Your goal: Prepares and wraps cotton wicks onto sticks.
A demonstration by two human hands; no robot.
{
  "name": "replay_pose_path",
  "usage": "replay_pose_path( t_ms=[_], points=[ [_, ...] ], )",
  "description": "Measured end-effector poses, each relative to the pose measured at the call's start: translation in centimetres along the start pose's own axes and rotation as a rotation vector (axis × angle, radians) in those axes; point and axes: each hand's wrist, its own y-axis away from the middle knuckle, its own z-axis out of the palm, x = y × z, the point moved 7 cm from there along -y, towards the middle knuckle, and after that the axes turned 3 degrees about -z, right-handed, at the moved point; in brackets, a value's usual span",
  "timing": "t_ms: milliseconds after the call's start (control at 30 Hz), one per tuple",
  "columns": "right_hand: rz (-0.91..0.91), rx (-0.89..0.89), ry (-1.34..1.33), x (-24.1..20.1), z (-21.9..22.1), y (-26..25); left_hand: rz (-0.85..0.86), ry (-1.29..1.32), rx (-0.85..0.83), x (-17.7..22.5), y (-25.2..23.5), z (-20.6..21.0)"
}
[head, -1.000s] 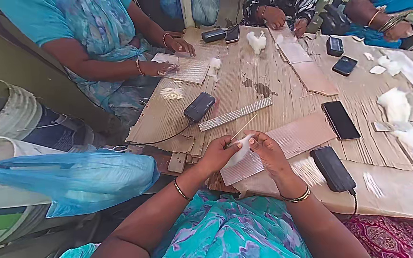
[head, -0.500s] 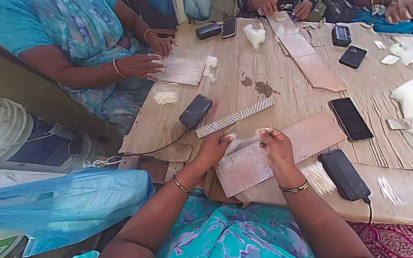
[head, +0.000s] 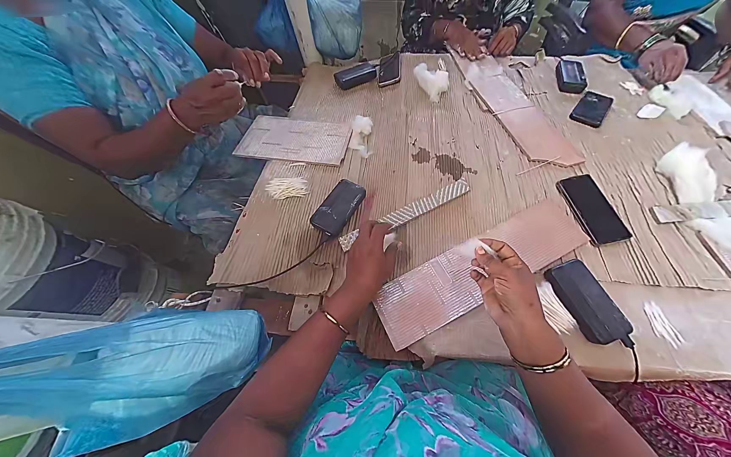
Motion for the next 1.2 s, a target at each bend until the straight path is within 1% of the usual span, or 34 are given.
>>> replay_pose_path(
  t_ms=[67,100,167,233,267,333,433,533,667,767,900,1033,1200],
  points=[
    [0.048,-0.041,-0.057,0.0,0.1,1.2,-0.011,0.152,0.037,1.4,1.3,-1.0],
    [0.080,-0.063,-0.086,0.0,0.3,1.8,-0.008,0.264,0.027,2.2,2.1,-1.3],
    [0.122,-0.108,-0.126,-0.1,0.6,3.0,-0.033,0.533,-0.076,3.5,3.6,-1.0],
    [0.123,-0.145,-0.148,-0.4,0.9,4.3,-0.103,0.791,-0.207,4.6,5.2,-0.6],
    [0.110,-0.167,-0.148,-0.5,1.0,4.9,-0.125,0.875,-0.248,5.2,5.9,-0.5],
    [0.079,-0.217,-0.142,-0.5,1.0,6.0,-0.117,0.952,-0.277,6.2,7.0,-0.6],
    [0.064,-0.263,-0.138,-0.5,0.8,7.5,-0.094,0.978,-0.278,7.4,8.1,-1.0],
    [0.096,-0.277,-0.163,-0.5,0.3,8.5,-0.091,0.993,-0.272,8.3,8.9,-1.3],
    [0.128,-0.271,-0.320,-1.2,-0.4,8.6,-0.119,1.069,-0.293,8.9,10.0,-1.8],
    [0.119,-0.332,-0.409,-2.0,-0.7,8.2,-0.147,1.066,-0.300,9.1,10.5,-2.5],
    [0.161,-0.467,-0.258,-2.4,-0.1,8.9,-0.157,1.038,-0.289,9.5,11.2,-3.4],
    [0.098,-0.541,-0.133,-2.9,0.5,9.8,-0.158,1.010,-0.281,9.7,11.6,-3.7],
    [-0.019,-0.426,-0.174,-3.3,-0.2,9.4,-0.152,0.966,-0.309,10.1,12.1,-3.9]
  ],
)
